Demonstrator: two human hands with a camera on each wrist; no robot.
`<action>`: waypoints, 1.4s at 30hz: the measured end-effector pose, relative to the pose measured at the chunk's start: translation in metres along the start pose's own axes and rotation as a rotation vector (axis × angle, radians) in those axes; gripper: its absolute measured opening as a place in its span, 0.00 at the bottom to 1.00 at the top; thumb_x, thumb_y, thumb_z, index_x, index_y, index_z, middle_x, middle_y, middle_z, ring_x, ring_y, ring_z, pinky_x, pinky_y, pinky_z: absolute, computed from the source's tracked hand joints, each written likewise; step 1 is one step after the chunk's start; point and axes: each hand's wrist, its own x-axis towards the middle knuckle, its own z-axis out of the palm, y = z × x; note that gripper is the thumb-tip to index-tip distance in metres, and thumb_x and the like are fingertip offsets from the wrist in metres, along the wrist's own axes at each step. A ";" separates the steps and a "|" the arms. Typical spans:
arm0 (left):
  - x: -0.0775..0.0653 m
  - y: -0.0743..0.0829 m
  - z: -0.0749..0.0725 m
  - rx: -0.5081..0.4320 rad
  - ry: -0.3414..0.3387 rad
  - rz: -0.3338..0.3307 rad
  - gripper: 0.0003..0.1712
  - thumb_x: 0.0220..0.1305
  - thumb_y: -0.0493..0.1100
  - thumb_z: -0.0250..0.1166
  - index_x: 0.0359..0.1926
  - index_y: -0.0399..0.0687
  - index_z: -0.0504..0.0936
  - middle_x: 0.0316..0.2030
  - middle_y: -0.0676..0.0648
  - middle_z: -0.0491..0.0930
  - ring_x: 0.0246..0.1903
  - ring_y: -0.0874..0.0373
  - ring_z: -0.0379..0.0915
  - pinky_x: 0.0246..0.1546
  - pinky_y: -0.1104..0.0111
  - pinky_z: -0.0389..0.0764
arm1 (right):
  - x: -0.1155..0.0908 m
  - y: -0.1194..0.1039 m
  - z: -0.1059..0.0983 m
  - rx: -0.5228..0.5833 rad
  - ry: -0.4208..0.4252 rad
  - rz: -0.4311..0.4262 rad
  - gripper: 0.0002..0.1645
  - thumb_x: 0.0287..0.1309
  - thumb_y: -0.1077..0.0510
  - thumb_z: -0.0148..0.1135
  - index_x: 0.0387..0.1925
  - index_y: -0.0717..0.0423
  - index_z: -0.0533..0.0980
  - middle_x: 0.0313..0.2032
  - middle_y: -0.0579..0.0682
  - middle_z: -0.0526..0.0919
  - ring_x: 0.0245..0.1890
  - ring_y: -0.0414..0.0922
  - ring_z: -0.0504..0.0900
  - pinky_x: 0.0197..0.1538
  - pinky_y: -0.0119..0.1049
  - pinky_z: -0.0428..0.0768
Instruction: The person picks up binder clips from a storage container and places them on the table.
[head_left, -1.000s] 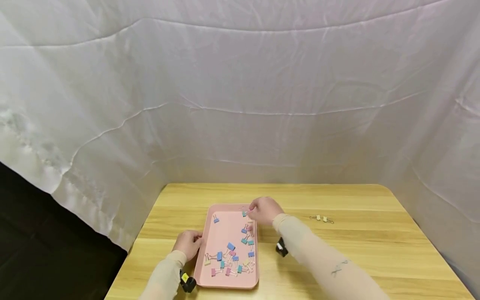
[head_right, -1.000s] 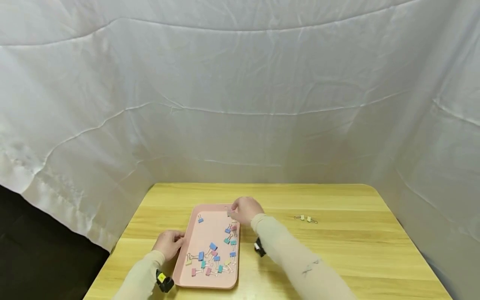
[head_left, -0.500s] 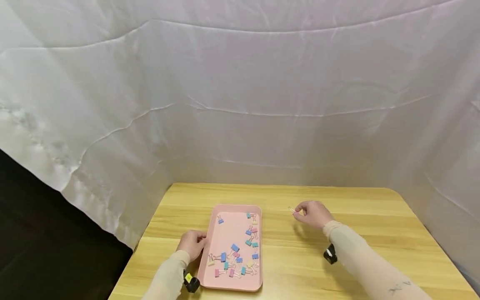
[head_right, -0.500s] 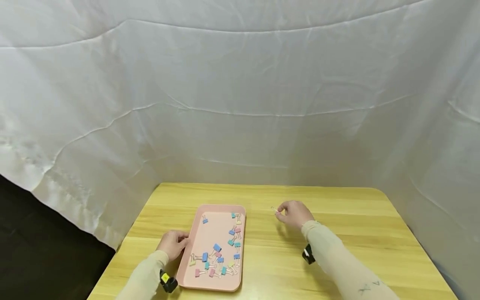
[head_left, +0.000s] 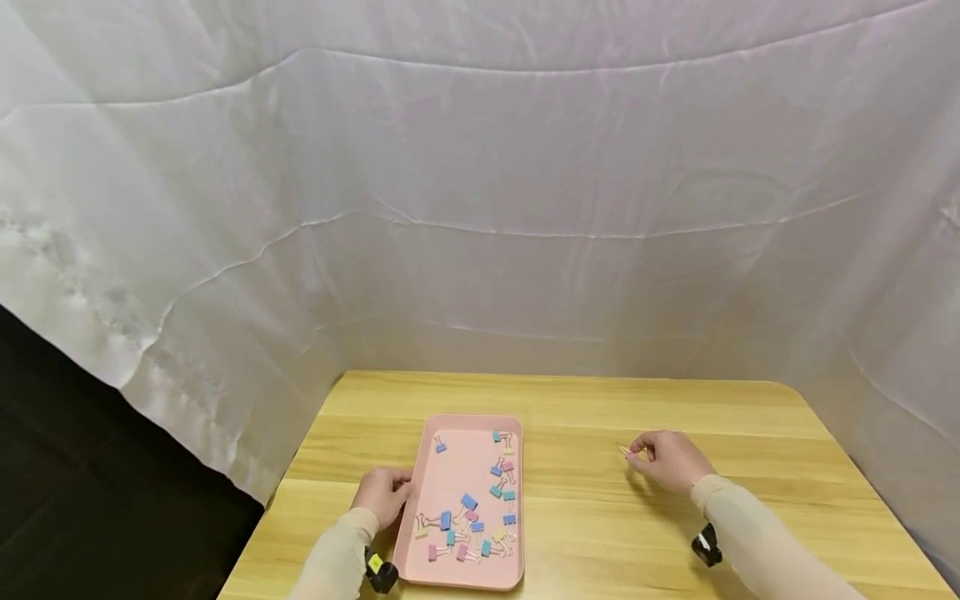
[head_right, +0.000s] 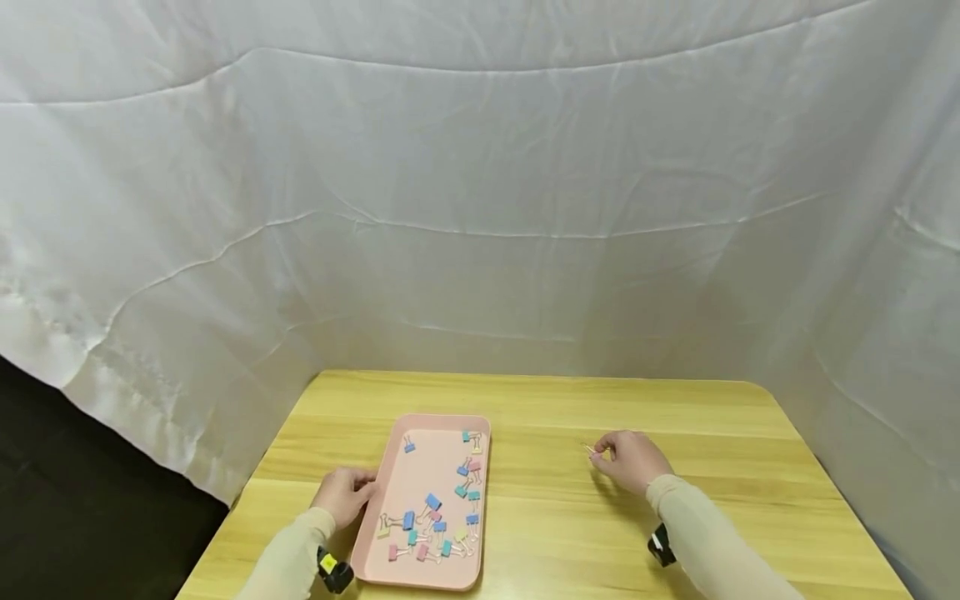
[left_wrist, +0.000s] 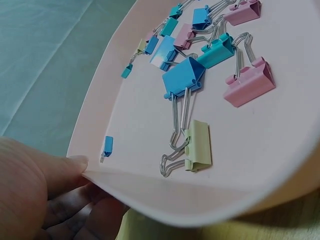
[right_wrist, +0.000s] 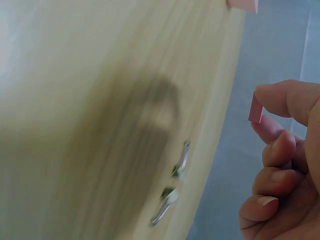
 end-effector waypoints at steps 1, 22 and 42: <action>0.000 0.000 0.000 0.001 0.000 -0.002 0.09 0.61 0.34 0.65 0.43 0.37 0.85 0.36 0.45 0.84 0.31 0.58 0.77 0.35 0.62 0.81 | -0.003 0.004 0.000 -0.004 0.002 -0.002 0.07 0.58 0.53 0.66 0.34 0.52 0.83 0.18 0.42 0.68 0.18 0.37 0.63 0.23 0.32 0.63; -0.001 -0.002 0.003 0.003 0.011 -0.020 0.11 0.61 0.35 0.65 0.45 0.38 0.85 0.38 0.44 0.84 0.34 0.57 0.79 0.38 0.60 0.81 | -0.042 0.060 -0.002 -0.053 -0.003 0.064 0.05 0.55 0.53 0.68 0.29 0.49 0.82 0.18 0.40 0.69 0.18 0.36 0.64 0.25 0.32 0.64; -0.001 -0.001 0.003 -0.006 0.003 -0.023 0.11 0.62 0.35 0.65 0.45 0.37 0.85 0.37 0.44 0.84 0.34 0.56 0.79 0.38 0.60 0.82 | -0.048 0.063 -0.009 -0.041 -0.001 0.112 0.12 0.53 0.52 0.69 0.36 0.55 0.82 0.20 0.42 0.69 0.20 0.39 0.65 0.25 0.34 0.66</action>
